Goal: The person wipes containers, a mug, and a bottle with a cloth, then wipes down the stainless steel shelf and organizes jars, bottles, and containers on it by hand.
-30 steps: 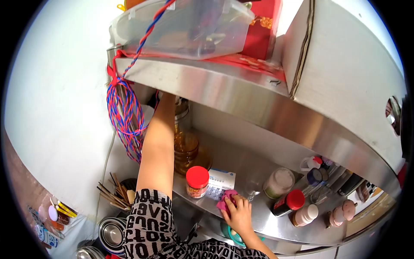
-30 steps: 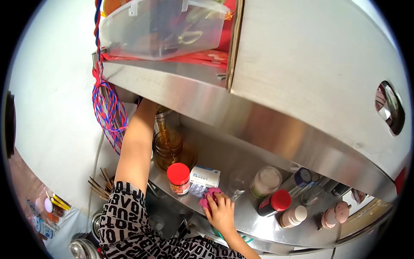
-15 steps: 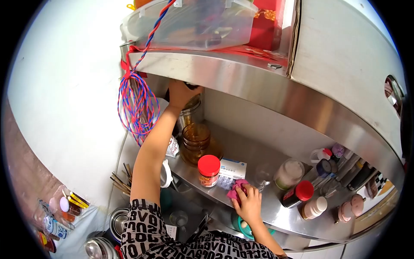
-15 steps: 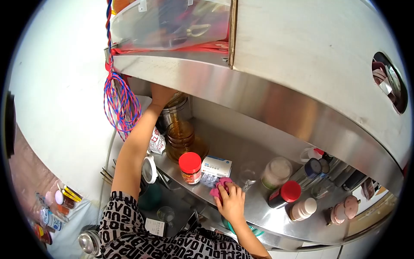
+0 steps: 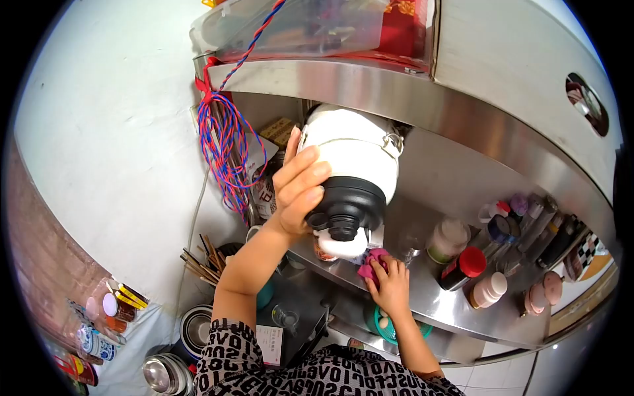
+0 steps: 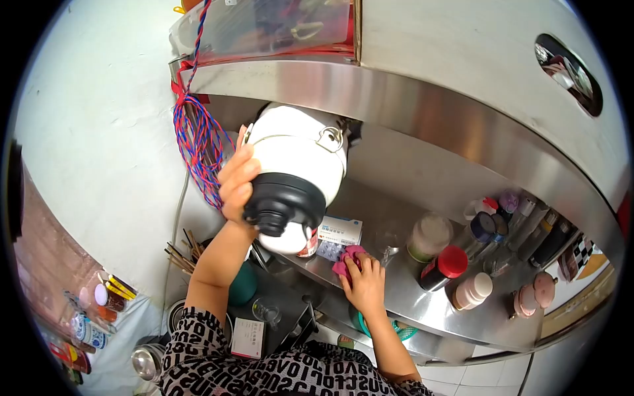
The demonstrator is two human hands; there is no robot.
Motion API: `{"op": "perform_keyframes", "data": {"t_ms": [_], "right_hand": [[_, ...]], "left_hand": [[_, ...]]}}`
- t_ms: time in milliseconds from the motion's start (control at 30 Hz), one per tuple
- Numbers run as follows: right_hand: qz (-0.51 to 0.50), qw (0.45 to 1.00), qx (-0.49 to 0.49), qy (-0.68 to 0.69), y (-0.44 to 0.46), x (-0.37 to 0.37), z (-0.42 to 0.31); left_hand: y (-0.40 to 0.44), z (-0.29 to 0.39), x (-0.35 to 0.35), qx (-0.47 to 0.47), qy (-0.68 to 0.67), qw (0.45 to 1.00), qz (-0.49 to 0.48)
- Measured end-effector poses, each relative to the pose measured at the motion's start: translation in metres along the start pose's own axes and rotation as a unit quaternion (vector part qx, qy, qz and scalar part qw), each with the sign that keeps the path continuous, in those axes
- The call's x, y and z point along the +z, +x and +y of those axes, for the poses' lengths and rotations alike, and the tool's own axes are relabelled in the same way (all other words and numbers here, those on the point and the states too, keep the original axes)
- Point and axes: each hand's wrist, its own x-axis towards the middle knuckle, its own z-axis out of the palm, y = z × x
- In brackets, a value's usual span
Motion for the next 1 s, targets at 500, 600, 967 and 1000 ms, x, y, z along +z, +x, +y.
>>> {"op": "perform_keyframes", "data": {"t_ms": [500, 600, 967, 1000], "right_hand": [[0.034, 0.999, -0.015, -0.012, -0.009, 0.002, 0.003], [0.04, 0.999, -0.018, 0.013, -0.007, 0.004, 0.006], [0.285, 0.832, 0.037, 0.474, -0.09, -0.104, -0.008], [0.2, 0.88, -0.083, 0.423, -0.096, -0.126, -0.017]], "left_hand": [[0.023, 0.116, -0.064, -0.426, -0.49, 0.715, 0.261], [0.031, 0.146, -0.078, -0.425, -0.511, 0.706, 0.245], [-0.019, 0.308, -0.065, -0.693, -0.127, 0.69, 0.165], [-0.024, 0.322, -0.06, -0.697, -0.089, 0.698, 0.143]]}}
